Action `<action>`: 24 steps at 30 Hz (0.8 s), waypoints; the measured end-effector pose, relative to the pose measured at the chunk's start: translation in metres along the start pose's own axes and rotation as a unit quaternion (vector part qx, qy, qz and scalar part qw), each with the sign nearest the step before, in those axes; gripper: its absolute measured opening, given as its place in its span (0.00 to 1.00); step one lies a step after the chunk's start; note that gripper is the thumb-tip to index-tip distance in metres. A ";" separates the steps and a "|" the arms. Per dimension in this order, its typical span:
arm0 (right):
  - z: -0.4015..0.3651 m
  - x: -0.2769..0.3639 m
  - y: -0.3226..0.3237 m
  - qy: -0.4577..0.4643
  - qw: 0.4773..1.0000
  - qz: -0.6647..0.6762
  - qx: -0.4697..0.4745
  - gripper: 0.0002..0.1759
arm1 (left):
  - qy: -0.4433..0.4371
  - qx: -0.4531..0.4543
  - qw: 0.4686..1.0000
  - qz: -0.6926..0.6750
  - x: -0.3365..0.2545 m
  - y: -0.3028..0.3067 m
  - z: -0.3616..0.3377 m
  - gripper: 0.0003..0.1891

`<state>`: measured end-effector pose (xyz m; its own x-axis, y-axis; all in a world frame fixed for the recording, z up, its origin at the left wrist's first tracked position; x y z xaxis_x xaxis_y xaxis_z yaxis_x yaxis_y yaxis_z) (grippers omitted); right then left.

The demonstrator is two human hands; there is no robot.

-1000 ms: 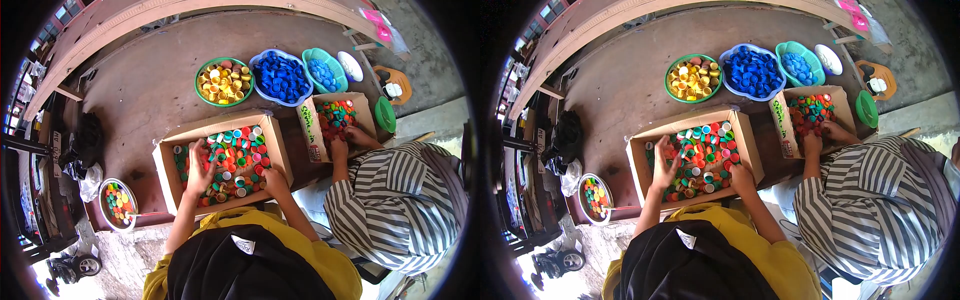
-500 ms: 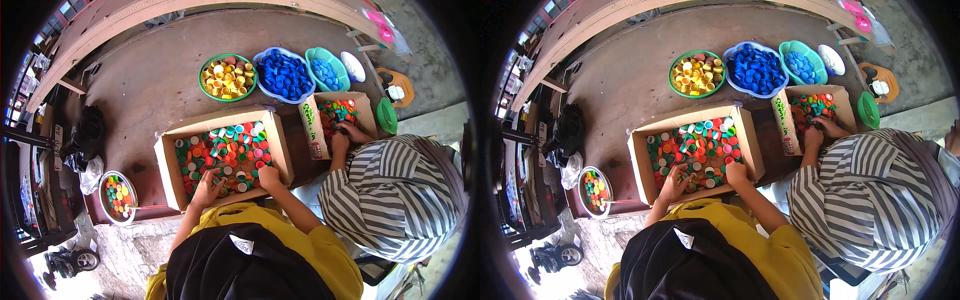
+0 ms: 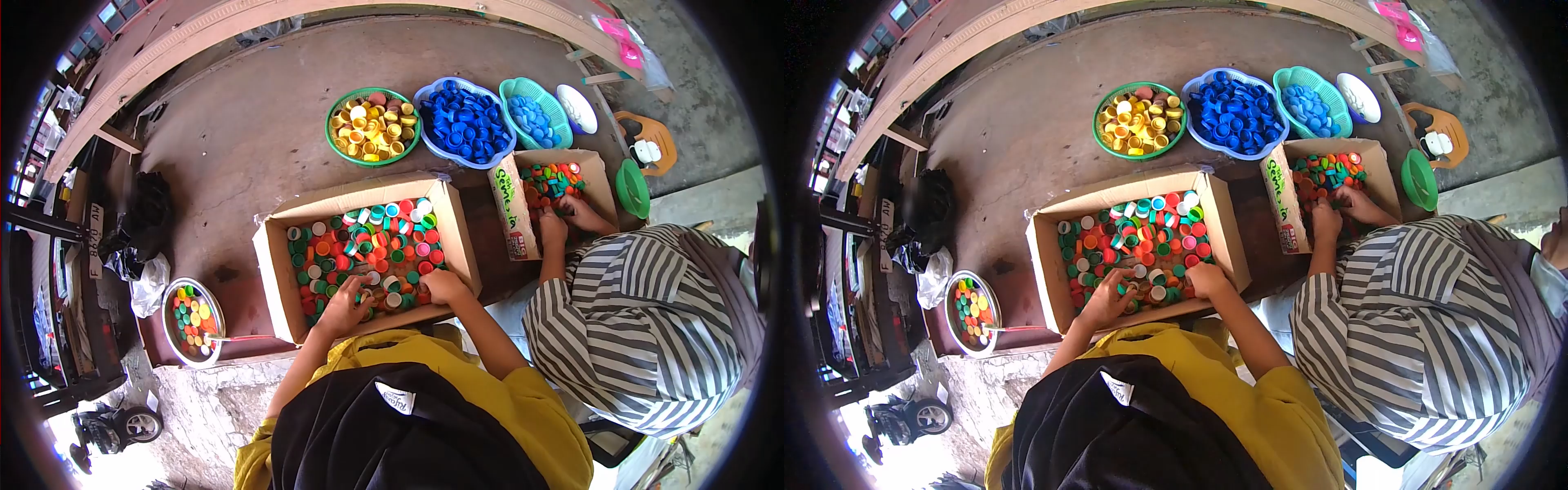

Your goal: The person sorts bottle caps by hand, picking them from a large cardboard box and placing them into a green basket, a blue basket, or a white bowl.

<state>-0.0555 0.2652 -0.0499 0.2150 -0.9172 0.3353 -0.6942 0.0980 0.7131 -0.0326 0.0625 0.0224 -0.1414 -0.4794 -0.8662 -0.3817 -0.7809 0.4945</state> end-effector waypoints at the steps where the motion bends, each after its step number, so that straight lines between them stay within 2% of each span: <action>1: 0.001 0.001 -0.002 0.011 1.000 0.017 0.014 0.11 | -0.001 0.002 1.000 0.000 -0.003 0.001 0.000 0.21; 4: 0.000 0.001 -0.002 -0.009 1.000 -0.001 0.001 0.15 | -0.002 0.004 1.000 -0.005 -0.004 0.001 0.000 0.20; 13: -0.005 0.002 0.001 0.015 1.000 0.001 -0.008 0.19 | -0.001 0.007 1.000 -0.018 0.001 -0.004 0.000 0.21; 17: -0.002 -0.002 0.000 0.036 0.997 0.053 -0.052 0.08 | -0.002 0.009 1.000 -0.015 -0.002 -0.004 0.001 0.21; 18: -0.002 -0.003 0.001 0.054 0.993 0.059 -0.088 0.04 | -0.002 0.012 1.000 -0.011 -0.003 -0.004 0.002 0.21; 24: 0.000 -0.002 -0.007 0.103 0.989 0.076 -0.080 0.05 | -0.041 0.019 0.999 -0.025 -0.005 -0.009 0.014 0.20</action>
<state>-0.0510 0.2664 -0.0553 0.2637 -0.7912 0.5518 -0.6145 0.3031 0.7283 -0.0409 0.0776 0.0207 -0.1952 -0.4043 -0.8935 -0.4248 -0.7863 0.4486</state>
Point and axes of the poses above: each hand's wrist, its own z-axis towards the middle knuckle, its own y-axis out of the back of the hand, x = y × z, the point moved 7 cm from there along z, towards the middle knuckle, and after that the axes turned 1 degree about z, right-handed, at the moved point
